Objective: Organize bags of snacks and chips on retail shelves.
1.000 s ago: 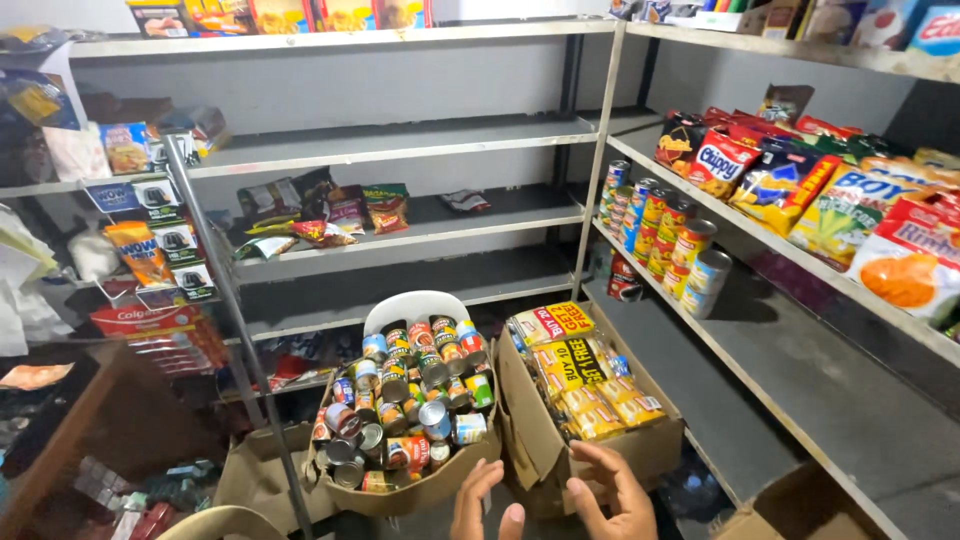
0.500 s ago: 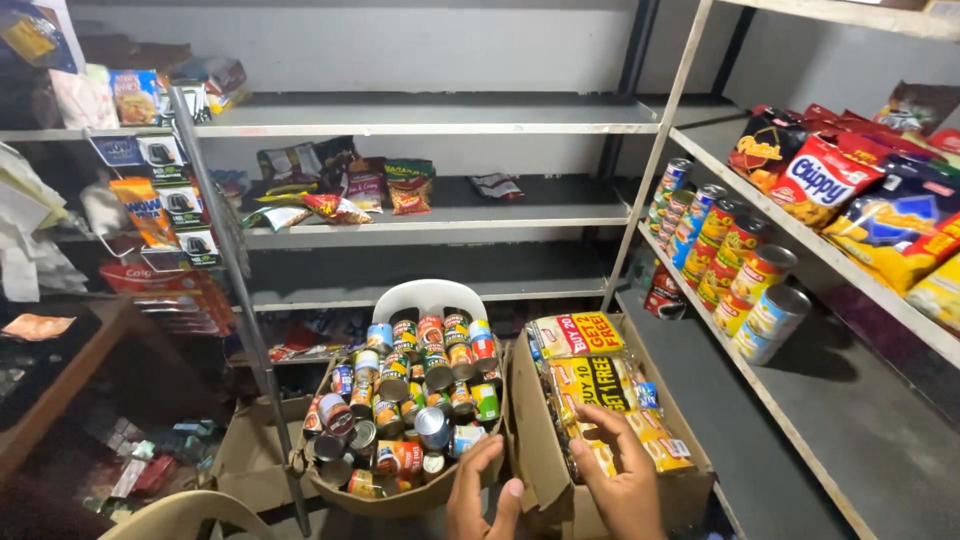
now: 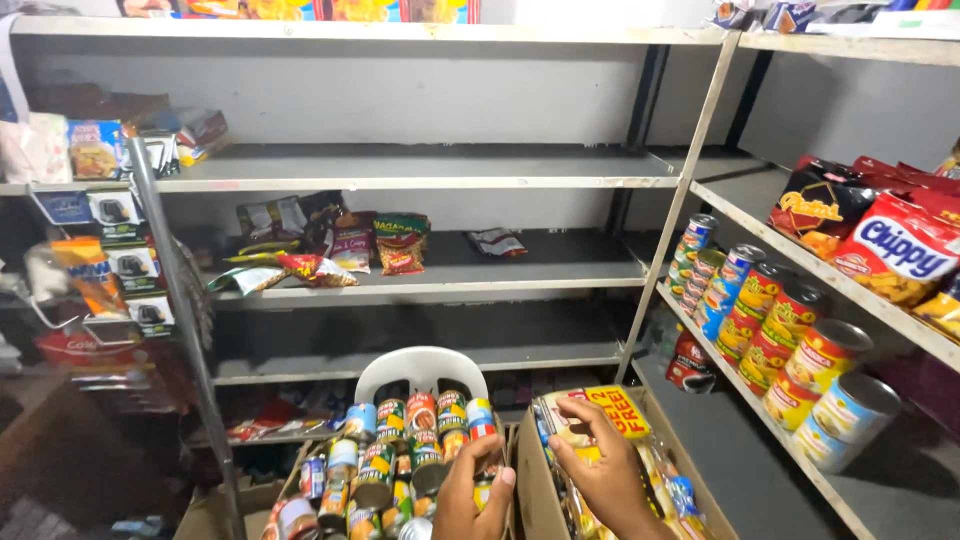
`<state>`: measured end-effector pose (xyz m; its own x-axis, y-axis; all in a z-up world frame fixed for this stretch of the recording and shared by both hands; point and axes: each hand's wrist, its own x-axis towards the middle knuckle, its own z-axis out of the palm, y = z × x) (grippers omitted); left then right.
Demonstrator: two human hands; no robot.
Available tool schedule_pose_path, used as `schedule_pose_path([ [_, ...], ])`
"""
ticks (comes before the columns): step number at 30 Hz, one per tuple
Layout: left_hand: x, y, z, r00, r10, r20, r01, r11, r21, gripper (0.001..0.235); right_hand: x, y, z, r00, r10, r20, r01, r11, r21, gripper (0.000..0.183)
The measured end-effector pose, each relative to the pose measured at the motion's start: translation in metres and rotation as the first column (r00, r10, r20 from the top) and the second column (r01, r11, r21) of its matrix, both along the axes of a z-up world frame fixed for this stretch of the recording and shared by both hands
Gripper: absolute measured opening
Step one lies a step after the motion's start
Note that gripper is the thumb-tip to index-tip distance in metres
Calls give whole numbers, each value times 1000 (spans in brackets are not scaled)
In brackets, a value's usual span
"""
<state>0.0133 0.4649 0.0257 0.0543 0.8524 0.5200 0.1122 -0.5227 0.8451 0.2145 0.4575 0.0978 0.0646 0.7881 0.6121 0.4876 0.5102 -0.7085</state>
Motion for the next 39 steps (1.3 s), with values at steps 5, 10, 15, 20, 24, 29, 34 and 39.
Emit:
schedule_pose_path([
  [5,-1,130,-26,999,29,-42,-29,1000,-6,44,7,120,-43,1000,-15,16,15,999,39,46],
  [10,3,252,-46,987,45,-156,-44,999,11,47,13,220,-55,999,-37,34,34,996,83,46],
  [15,14,344,-27,999,-38,26,42,989,-143,46,10,310,-57,993,-61,97,49,992,118,45],
  [20,22,417,-12,996,-48,-81,49,999,19,38,7,391,-68,984,-64,167,37,987,155,40],
  [24,29,481,-22,981,44,-187,-18,990,141,39,11,460,-82,952,-116,285,36,962,272,39],
  [29,35,569,-47,970,106,-220,-64,980,189,38,18,533,-90,929,-175,325,86,959,269,33],
  [34,48,626,-48,955,103,-279,-90,994,58,44,25,592,-104,898,-204,390,102,958,267,35],
  [39,70,710,-76,940,89,-330,-71,995,69,45,23,625,-109,849,-221,479,229,972,43,58],
])
